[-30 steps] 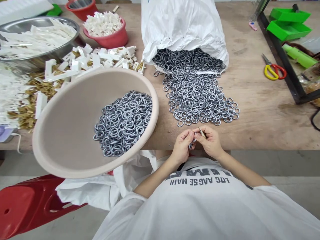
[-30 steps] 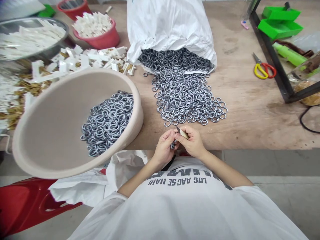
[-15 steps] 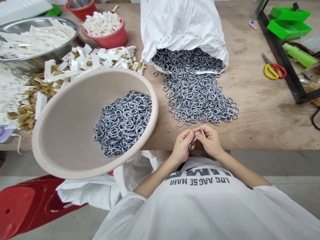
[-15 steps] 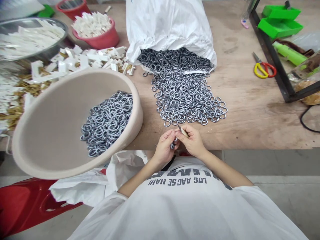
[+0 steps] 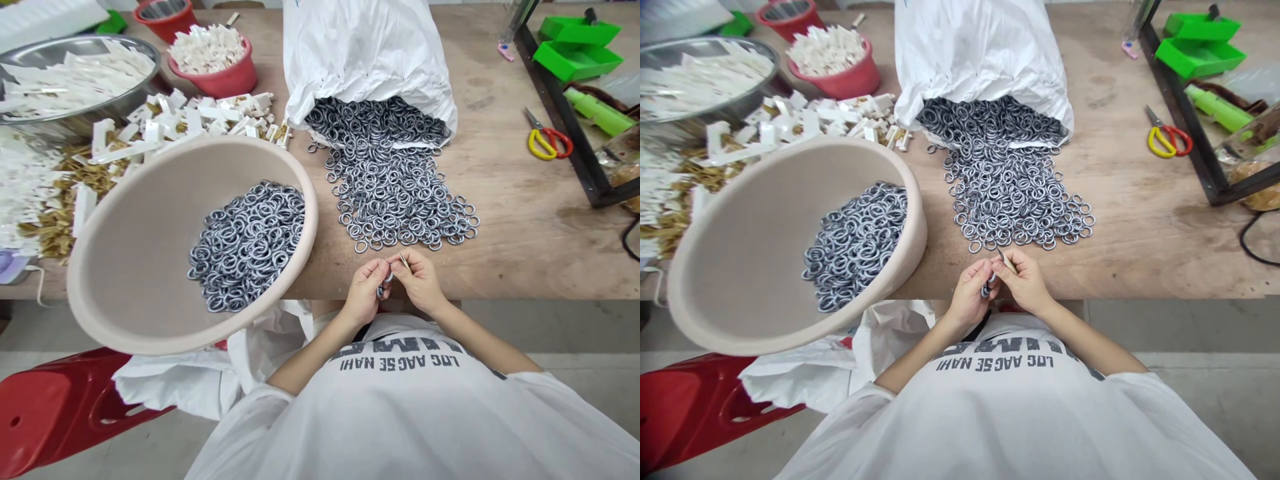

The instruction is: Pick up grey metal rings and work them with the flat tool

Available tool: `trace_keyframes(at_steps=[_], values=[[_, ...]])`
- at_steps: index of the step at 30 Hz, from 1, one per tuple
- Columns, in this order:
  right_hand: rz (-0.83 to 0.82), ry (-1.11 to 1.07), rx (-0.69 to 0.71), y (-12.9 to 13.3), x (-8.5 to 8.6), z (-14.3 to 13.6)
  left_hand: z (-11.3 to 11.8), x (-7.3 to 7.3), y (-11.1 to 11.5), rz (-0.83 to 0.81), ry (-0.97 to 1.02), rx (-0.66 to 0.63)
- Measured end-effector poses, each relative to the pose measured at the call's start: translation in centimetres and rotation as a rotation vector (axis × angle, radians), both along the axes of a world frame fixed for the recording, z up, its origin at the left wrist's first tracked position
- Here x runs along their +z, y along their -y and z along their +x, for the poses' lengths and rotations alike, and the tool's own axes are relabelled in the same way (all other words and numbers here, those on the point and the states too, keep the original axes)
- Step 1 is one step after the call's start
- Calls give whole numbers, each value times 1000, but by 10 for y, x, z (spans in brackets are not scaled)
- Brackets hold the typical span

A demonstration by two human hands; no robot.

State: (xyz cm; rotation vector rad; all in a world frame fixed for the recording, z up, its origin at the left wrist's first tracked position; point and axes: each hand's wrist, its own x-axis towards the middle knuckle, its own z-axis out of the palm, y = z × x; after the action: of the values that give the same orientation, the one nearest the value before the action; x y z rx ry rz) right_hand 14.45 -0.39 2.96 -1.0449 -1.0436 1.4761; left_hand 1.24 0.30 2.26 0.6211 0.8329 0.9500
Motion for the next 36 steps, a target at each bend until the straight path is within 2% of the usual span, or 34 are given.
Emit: trace_keyframes(at_steps=[7, 13, 21, 29, 36], values=[[11, 9, -7, 0, 3, 0, 0, 0, 1, 28, 1, -14], [42, 80, -65, -1, 3, 1, -1, 1, 3, 63, -43, -50], [67, 110, -65, 1, 1, 3, 0, 2, 2, 57, -28, -24], [47, 114, -47, 0, 10, 6, 1, 3, 3, 24, -20, -13], [43, 102, -25, -5, 19, 7, 4, 11, 0, 79, -11, -3]])
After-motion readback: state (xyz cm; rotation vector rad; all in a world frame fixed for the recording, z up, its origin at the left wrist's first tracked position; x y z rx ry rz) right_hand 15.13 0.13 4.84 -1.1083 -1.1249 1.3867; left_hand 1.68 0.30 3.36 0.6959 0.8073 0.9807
